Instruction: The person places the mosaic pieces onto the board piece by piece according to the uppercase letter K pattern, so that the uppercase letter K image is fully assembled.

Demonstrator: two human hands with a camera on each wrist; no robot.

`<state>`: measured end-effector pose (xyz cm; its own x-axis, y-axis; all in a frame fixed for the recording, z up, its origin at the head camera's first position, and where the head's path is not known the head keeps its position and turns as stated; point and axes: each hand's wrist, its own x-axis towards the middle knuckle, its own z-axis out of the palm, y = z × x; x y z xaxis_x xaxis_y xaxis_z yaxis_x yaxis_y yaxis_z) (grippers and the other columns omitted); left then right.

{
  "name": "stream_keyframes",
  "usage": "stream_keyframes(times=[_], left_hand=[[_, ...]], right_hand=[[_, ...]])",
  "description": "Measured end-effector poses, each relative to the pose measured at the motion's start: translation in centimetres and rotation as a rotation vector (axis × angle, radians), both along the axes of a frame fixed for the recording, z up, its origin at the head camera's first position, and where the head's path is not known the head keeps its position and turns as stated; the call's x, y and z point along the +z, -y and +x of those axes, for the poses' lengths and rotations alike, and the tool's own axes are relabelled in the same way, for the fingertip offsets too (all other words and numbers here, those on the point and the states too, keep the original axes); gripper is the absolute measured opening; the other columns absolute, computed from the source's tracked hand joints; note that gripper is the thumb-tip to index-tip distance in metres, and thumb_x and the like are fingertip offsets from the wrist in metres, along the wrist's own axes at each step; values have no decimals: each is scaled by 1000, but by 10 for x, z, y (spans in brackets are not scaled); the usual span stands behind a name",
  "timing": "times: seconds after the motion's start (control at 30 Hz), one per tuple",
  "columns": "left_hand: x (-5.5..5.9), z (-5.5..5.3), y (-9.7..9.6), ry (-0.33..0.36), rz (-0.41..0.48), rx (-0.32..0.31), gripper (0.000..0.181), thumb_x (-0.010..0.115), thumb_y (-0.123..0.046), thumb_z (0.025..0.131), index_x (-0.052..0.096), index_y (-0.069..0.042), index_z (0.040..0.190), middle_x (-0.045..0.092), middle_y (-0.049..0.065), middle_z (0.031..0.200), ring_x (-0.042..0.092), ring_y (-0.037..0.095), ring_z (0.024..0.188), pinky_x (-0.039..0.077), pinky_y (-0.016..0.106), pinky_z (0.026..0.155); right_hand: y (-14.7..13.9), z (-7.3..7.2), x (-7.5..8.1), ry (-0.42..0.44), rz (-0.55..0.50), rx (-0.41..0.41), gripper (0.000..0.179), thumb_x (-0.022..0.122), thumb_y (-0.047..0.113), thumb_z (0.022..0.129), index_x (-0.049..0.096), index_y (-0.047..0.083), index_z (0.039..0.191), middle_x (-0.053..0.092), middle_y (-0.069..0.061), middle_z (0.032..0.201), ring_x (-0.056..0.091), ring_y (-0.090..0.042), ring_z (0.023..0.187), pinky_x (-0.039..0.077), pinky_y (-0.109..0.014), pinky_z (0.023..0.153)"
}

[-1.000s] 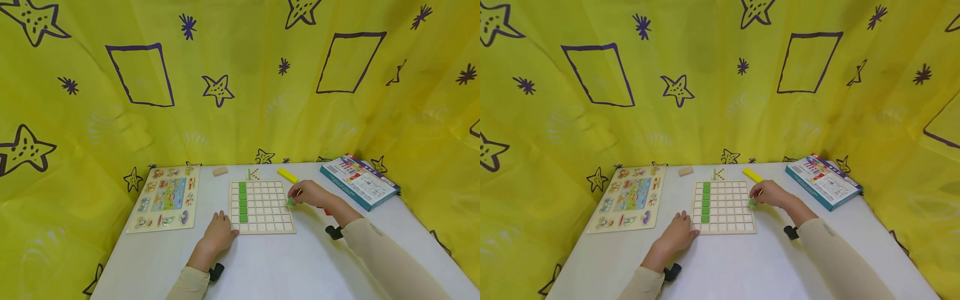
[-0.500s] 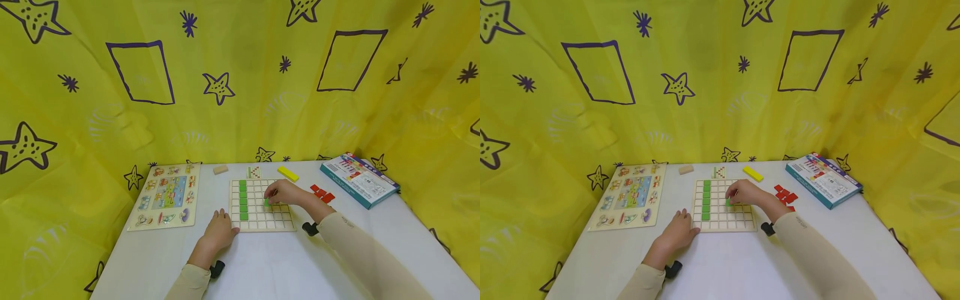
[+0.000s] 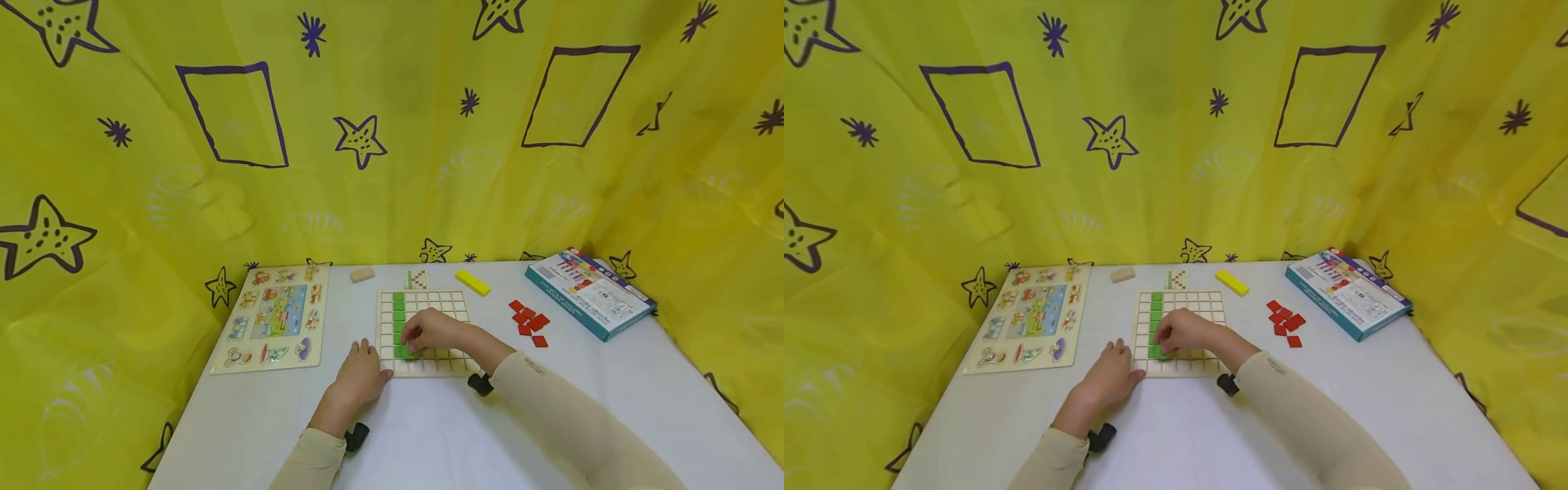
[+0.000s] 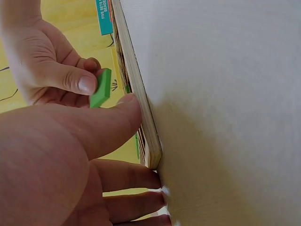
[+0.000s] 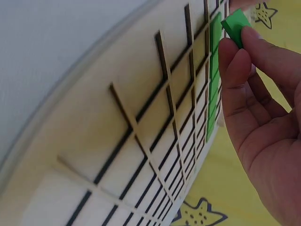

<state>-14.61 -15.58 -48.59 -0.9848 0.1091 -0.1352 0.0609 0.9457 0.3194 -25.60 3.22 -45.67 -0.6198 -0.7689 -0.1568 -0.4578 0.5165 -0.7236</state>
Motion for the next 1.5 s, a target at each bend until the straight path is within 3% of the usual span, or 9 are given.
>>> stream_keyframes(times=[0.2, 0.47, 1.0, 1.2, 1.5], left_hand=[[2, -1, -1, -3, -8, -4, 70, 66, -35, 98, 47, 19, 137, 39, 36, 148, 35, 51, 140, 39, 55, 110], [3, 1, -3, -9, -12, -14, 69, 67, -34, 97, 48, 20, 135, 40, 37, 147, 36, 51, 139, 39, 54, 111], [3, 5, -6, -23, -12, -23, 68, 67, -33, 98, 47, 20, 135, 41, 38, 146, 37, 52, 138, 37, 54, 112], [3, 4, -5, -22, -18, -28, 69, 67, -34, 98, 47, 21, 135, 41, 38, 146, 37, 52, 138, 37, 53, 112], [0, 2, -2, -9, -3, 7, 70, 66, -35, 98, 46, 20, 137, 38, 37, 148, 33, 51, 141, 34, 54, 114]], right_hand=[[8, 7, -7, -8, -2, 45, 12, 78, 3, 86, 78, 12, 93, 68, 7, 80, 60, -9, 73, 54, -24, 65], [13, 12, -17, -47, 55, 38, 12, 79, 5, 86, 77, 16, 92, 67, 11, 80, 58, -7, 75, 52, -22, 69], [14, 23, -17, -67, 59, 29, 11, 77, 2, 88, 74, 13, 86, 65, 4, 75, 53, -7, 69, 47, -21, 63], [8, 21, -16, -68, 36, 26, 7, 76, 5, 90, 75, 12, 90, 67, 7, 79, 57, -6, 73, 50, -22, 67], [-23, 8, -1, -104, 17, -114, 2, 73, 13, 93, 75, 11, 94, 67, 9, 84, 59, -14, 81, 53, -31, 75]])
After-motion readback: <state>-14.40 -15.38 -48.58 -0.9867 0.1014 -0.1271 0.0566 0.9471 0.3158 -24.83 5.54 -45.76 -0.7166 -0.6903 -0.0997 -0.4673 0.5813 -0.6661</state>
